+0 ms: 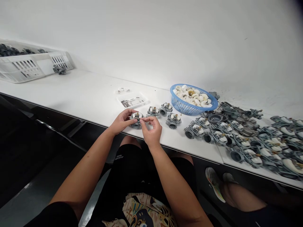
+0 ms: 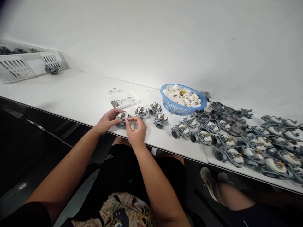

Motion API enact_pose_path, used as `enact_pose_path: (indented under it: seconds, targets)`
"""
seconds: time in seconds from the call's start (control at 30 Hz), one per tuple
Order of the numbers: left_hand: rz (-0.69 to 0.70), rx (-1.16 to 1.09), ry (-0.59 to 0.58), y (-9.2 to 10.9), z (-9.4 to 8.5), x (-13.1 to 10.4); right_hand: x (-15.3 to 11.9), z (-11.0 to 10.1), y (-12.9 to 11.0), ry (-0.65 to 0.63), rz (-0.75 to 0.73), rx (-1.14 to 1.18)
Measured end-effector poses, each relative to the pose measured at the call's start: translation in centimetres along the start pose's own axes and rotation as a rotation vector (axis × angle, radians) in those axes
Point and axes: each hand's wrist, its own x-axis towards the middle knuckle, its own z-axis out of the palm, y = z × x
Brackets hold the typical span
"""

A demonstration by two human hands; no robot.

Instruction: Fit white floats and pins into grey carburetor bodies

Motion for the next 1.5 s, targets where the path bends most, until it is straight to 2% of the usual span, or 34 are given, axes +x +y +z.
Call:
enact_pose_path:
  seconds: [0.3, 0.53, 0.83, 0.97, 1.2, 1.5]
  targets:
    - [0.000, -0.024, -0.014, -0.1, 0.0, -0.1, -0.2, 0.1, 0.7, 0.003, -0.106, -0.053]
    - [-0.001, -0.027, -0.009, 0.1, 0.1, -0.1, 0.0, -0.2, -0.2, 0.039, -0.141, -0.094]
    - [0.003, 0.020, -0.024, 0.6, 0.1, -0.2, 0.2, -0.4, -0.5, 0.024, -0.118, -0.175]
    - [0.008, 0.023, -0.028, 0.6, 0.1, -0.2, 0.3, -0.4, -0.6, -0.034, -0.097, -0.150]
    - [-0.002, 0.007, -0.034, 0.7, 0.1, -0.3, 0.2, -0.3, -0.5, -0.218, -0.096, -0.174]
    - [0.005, -0.030, -0.016, 0.1, 0.0, -0.1, 0.1, 0.1, 0.1, -0.338, 0.030, -0.222]
